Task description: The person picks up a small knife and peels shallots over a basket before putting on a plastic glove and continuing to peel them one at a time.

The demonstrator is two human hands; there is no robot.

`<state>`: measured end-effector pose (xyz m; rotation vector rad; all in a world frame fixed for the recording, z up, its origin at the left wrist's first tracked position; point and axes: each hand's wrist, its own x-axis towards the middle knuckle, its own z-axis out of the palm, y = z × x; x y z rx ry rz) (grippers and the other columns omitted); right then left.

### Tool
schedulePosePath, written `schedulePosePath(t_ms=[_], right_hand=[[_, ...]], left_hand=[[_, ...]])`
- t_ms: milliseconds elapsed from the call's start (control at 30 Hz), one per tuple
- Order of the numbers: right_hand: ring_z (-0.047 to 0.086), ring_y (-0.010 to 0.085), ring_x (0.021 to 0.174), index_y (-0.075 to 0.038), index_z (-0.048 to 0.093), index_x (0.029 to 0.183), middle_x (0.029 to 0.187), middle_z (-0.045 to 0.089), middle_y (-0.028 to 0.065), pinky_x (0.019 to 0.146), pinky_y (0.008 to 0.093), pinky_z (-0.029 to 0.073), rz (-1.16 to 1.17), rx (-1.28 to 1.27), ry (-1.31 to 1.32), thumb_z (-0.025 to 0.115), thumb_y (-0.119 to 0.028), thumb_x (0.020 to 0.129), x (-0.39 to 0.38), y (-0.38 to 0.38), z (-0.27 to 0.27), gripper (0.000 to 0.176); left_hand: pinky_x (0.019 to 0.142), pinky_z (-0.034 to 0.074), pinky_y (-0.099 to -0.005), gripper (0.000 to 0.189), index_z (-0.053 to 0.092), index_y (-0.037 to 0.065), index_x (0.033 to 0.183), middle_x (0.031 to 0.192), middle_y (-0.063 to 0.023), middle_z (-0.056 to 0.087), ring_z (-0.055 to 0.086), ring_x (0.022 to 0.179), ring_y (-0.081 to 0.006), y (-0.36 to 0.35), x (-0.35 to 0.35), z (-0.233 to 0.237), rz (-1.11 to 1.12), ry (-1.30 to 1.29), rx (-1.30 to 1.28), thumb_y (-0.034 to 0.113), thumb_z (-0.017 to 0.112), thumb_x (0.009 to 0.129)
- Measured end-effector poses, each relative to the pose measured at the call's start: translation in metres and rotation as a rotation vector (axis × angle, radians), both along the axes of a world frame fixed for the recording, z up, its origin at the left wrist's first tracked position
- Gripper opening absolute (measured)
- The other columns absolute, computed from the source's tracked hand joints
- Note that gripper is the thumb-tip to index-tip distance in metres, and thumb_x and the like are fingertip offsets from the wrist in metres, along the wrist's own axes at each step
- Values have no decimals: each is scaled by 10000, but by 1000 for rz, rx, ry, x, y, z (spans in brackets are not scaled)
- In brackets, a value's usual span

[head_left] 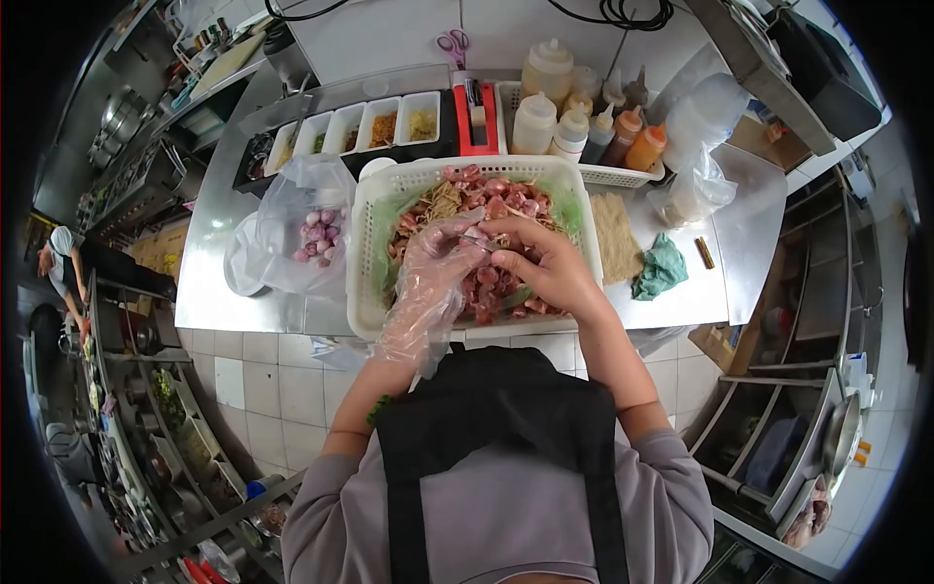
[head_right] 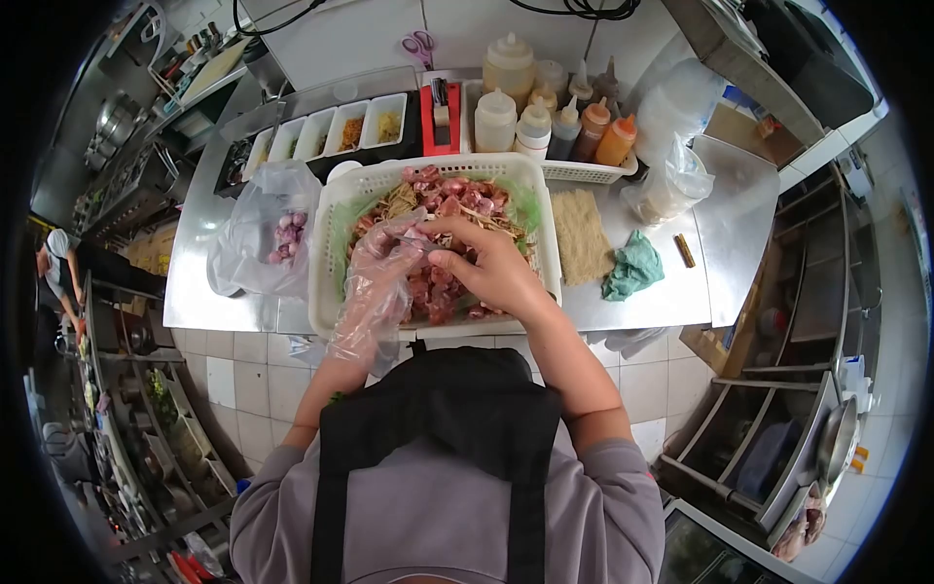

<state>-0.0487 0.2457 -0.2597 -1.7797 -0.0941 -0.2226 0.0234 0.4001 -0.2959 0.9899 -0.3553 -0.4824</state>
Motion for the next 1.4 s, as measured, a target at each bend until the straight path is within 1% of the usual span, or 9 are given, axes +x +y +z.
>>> schedulePosePath(t_ms=[167,400,467,500,567,867,1000,1167,1400], right_hand=[[596,167,945,-45,610,1093,1019,650,102,849,291,443,-49,-108,-41,614,-88,844,3,-3,-3,253],[584,173,1014,-40,617,1091,1078,638,99,890,289,430,-104,25,-18,608,-98,854,3,-11,-1,244],[534,111,992,-27,583,1142,1144,592,50,857,256,420,-82,-48,5,594,-119,877,2,-14,0,281],[534,111,992,-27,583,1142,1144,592,50,857,256,420,-83,-48,4,594,-119,877,1,-13,3,281],[570,180,1014,-49,560,1171,1133,605,95,883,293,428,-17,158,90,601,-102,861,-4,-11,11,317],[564,164,1035,-35,573,1141,1133,616,79,912,288,408,5,-38,-46,582,-94,868,-2,-4,8,279],[559,162,1052,-30,588,1122,1128,622,85,925,288,402,-13,-12,-32,578,-89,870,-2,-3,12,259],[566,159,1031,-31,590,1121,1094,631,83,921,286,405,-12,16,-39,580,-84,868,-2,-2,11,259],[570,162,1004,-35,595,1112,1065,633,87,906,283,410,-32,10,-15,586,-83,863,-3,0,12,254]], left_hand=[[752,538,-284,291,561,18,1080,1097,-92,579,584,929,-143,-2,1,-6,-2,-42,-16,26,646,802],[718,555,-287,349,549,31,1135,1089,-79,579,583,939,-155,1,-7,15,17,63,107,60,658,805],[700,553,-276,359,546,34,1143,1077,-73,581,586,926,-152,2,-7,13,9,80,92,70,660,804],[700,553,-276,359,546,34,1143,1077,-73,581,586,926,-152,2,-7,14,8,79,92,70,660,804],[699,551,-281,341,545,34,1118,1059,-74,578,586,917,-150,1,-6,17,26,58,79,67,661,799],[807,529,-319,302,529,22,1078,1042,-78,564,576,945,-159,-1,-3,-2,66,-108,-41,7,633,795],[825,525,-333,297,529,16,1090,1064,-88,563,572,968,-166,-3,-6,4,60,-82,-82,-6,613,805],[840,502,-292,320,535,9,1130,1111,-100,564,572,979,-166,-10,-10,27,130,105,7,-8,593,816],[893,457,-251,387,528,-14,1178,1162,-104,555,554,1021,-139,-8,-9,15,155,80,-25,-60,600,801]])
